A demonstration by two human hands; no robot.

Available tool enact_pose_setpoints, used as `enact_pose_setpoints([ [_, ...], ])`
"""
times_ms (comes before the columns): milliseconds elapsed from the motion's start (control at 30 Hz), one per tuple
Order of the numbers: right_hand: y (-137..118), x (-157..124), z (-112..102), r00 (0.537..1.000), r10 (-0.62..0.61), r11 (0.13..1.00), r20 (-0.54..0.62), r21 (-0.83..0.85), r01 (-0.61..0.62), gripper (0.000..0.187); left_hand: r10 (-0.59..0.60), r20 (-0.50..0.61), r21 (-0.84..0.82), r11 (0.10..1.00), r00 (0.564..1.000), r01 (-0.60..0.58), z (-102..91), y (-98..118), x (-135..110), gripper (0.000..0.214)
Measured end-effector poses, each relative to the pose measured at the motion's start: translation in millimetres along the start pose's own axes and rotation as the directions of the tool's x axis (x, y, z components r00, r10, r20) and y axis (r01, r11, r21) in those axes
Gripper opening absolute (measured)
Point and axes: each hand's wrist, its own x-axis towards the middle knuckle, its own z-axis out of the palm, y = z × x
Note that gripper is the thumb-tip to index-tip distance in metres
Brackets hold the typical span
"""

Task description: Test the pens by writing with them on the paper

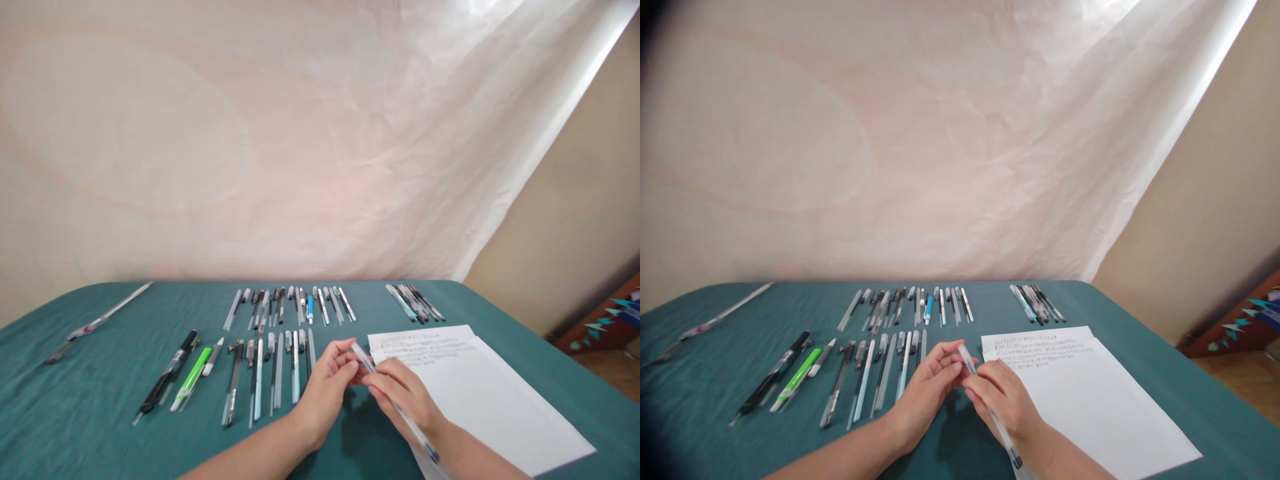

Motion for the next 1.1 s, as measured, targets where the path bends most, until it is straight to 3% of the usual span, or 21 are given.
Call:
enact_pose_setpoints([
  [533,-3.3,-1.7,-0.3,0.998,0.037,0.998,0.043,0.052,-0.040,0.016,0.031,0.015,0.072,0.997,0.999,-0.032,0.6,1.8,-3.4,0.025],
  [700,-0.9,3.3,2.3,0.999,0.031,0.999,0.029,0.034,-0.032,0.016,-0.008,-0.038,0.009,1.000,0.999,0.008,3.3,2.3,-1.0,0.031],
  [833,-4.0,8.4,1.0,0.993,0.039,0.999,0.111,0.009,-0.040,0.018,0.010,-0.073,-0.014,1.000,0.997,-0.011,2.8,0.9,0.4,0.034],
  [967,-12.0,11.5,-11.5,0.973,0.059,0.998,0.225,0.020,-0.065,0.027,0.083,-0.167,0.055,0.996,0.983,-0.075,-2.1,1.7,3.2,0.033],
  [1100,-13.7,14.2,-25.6,0.971,0.149,0.987,0.184,0.032,-0.158,0.025,0.200,-0.315,0.117,0.978,0.928,-0.171,-7.2,4.6,7.7,0.035],
])
